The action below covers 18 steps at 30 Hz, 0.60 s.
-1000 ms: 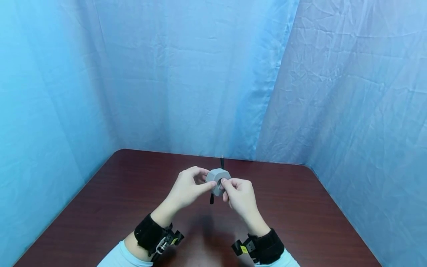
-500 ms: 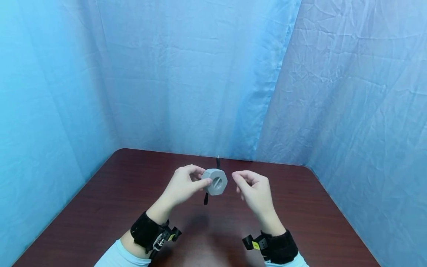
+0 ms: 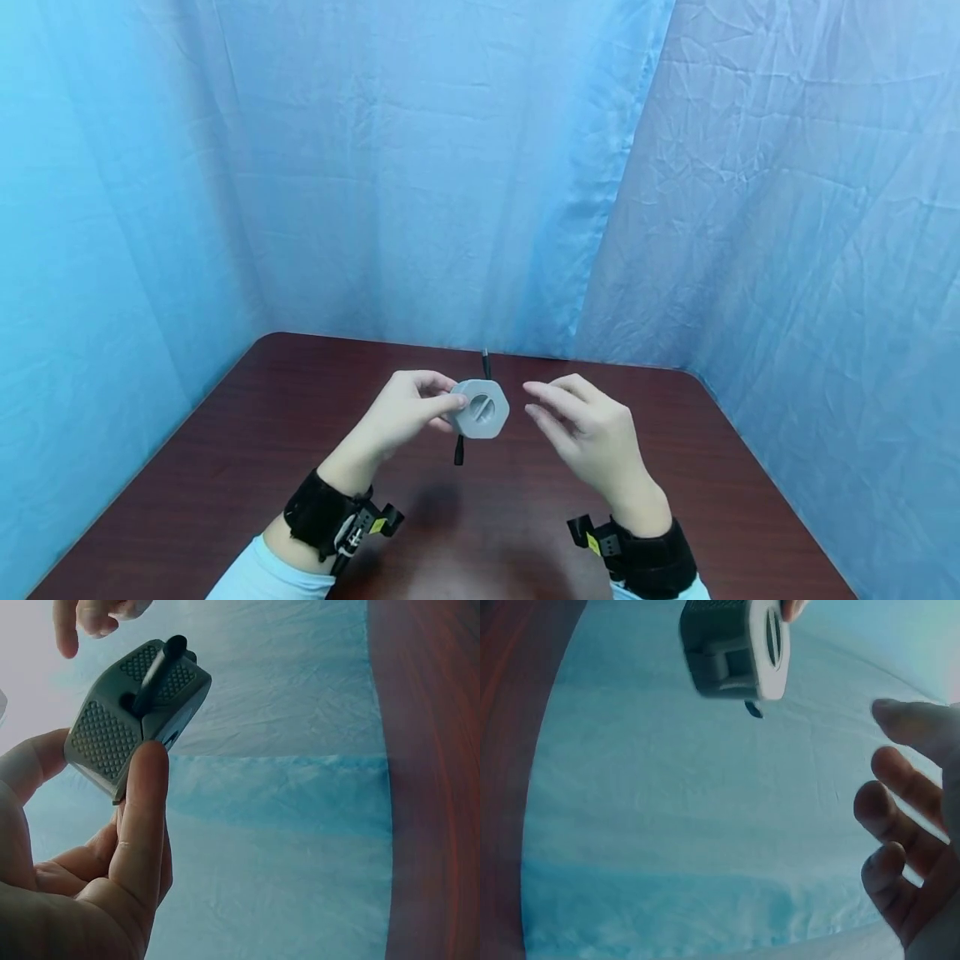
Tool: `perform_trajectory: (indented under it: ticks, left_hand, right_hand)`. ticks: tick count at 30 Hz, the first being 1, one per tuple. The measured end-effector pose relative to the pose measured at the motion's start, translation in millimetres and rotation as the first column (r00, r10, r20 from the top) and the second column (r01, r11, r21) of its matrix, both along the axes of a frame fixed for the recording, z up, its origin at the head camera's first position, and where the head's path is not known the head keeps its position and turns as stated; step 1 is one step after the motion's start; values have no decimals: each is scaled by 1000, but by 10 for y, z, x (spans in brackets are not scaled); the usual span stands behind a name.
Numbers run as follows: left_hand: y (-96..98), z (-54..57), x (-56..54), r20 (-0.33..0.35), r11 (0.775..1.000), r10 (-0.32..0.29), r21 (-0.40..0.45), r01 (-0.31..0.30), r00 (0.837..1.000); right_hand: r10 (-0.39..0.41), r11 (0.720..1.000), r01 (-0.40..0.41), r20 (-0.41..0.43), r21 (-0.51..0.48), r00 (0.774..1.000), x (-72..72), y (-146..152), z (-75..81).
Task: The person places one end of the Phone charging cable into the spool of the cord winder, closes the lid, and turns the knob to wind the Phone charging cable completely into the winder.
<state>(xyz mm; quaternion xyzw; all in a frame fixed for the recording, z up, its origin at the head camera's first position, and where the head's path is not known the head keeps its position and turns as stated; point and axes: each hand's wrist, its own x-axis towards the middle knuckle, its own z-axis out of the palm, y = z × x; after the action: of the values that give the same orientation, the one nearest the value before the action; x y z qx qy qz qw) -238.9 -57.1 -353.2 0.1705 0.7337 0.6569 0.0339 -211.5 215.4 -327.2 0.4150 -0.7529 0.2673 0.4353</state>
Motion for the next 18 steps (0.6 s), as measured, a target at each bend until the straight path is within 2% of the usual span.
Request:
perform_trajectory:
  ticks: [3,5,8,12,15,18]
  left_hand:
    - [-3,-19,-19,23,1000,-21,2,21,1000]
    - [-1,-34,-29,34,999,-32,-6,32,999]
    - [14,-57,-32,44,998,-49,-24,50,998]
    - [54,-70,-2,50,997,-64,-46,66,997]
    - [97,-66,29,30,996,-54,-68,56,998]
    - [138,-54,62,-6,996,-33,-80,32,999]
  right_hand:
    - [-37,994,46,-92,101,995,1,-21,-16]
    - [-45,986,62,-110,157,993,-9,-40,-52]
    - [-54,969,74,-87,236,995,-22,-90,-124]
    - [-104,942,112,-43,316,994,-21,-197,-215]
    - [-154,937,159,-42,311,987,-19,-263,-275]
    - [-196,950,195,-21,245,980,-16,-308,-325]
